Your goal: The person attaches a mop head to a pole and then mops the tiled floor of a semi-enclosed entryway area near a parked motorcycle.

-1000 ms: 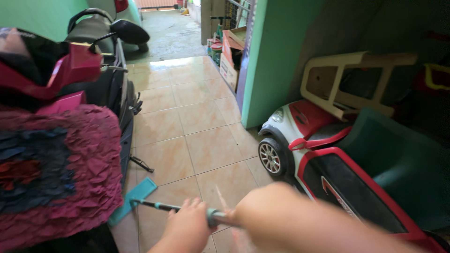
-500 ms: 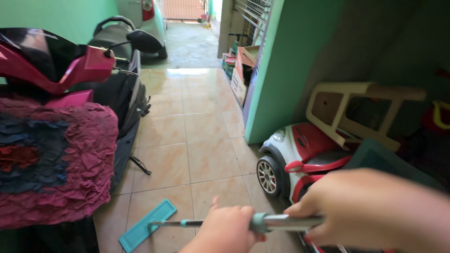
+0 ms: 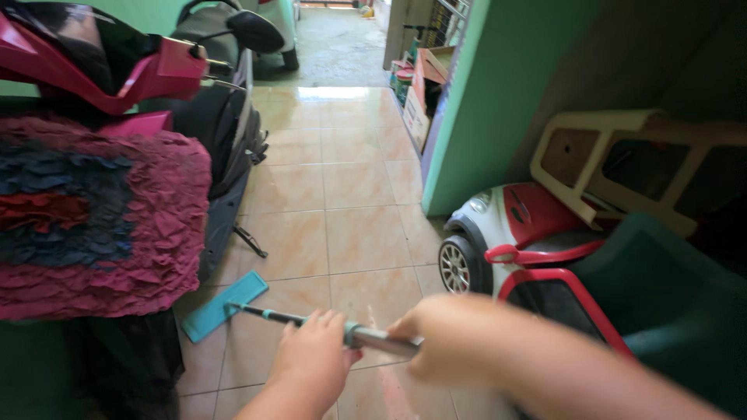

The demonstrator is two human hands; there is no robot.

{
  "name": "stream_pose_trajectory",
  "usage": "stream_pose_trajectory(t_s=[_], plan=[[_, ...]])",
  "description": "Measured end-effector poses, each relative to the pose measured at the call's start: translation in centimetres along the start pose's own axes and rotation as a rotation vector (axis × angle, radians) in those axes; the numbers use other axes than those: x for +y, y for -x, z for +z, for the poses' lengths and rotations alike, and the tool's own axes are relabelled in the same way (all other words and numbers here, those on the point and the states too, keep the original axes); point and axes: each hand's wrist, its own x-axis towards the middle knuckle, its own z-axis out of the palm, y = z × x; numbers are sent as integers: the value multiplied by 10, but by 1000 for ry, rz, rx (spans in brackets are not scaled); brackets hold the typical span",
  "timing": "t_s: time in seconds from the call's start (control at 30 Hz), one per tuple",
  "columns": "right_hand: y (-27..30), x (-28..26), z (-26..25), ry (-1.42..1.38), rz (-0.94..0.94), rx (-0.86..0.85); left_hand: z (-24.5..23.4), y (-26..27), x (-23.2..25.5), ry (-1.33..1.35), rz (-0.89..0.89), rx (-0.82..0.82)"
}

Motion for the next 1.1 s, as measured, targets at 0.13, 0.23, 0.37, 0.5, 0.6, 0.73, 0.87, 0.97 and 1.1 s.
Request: stream_pose_trajectory(t_s=[0.13, 0.23, 0.37, 0.5, 0.6, 0.73, 0.87, 0.97, 1.1], plan=[[54, 27, -68, -62, 322, 41, -25, -3, 66, 74, 241, 167], [90, 40, -100, -68, 376, 126, -35, 5, 111, 183, 362, 321], [99, 35, -90, -68, 433, 186, -32, 17, 115, 241, 498, 433], [91, 12, -72, -58, 392, 153, -23, 20, 84, 228, 523, 475], [62, -3, -36, -26, 365, 135, -18, 19, 39, 186, 400, 269], [1, -28, 21, -84, 132, 256, -4, 22, -18, -1, 147, 180], [-36, -58, 64, -212, 114, 276, -8, 26, -56, -50, -165, -232], [-45, -64, 71, -159, 111, 224, -8, 22, -74, -90, -155, -307], [-30, -46, 38, -158, 135, 219, -23, 2, -55, -121, 9, -195]])
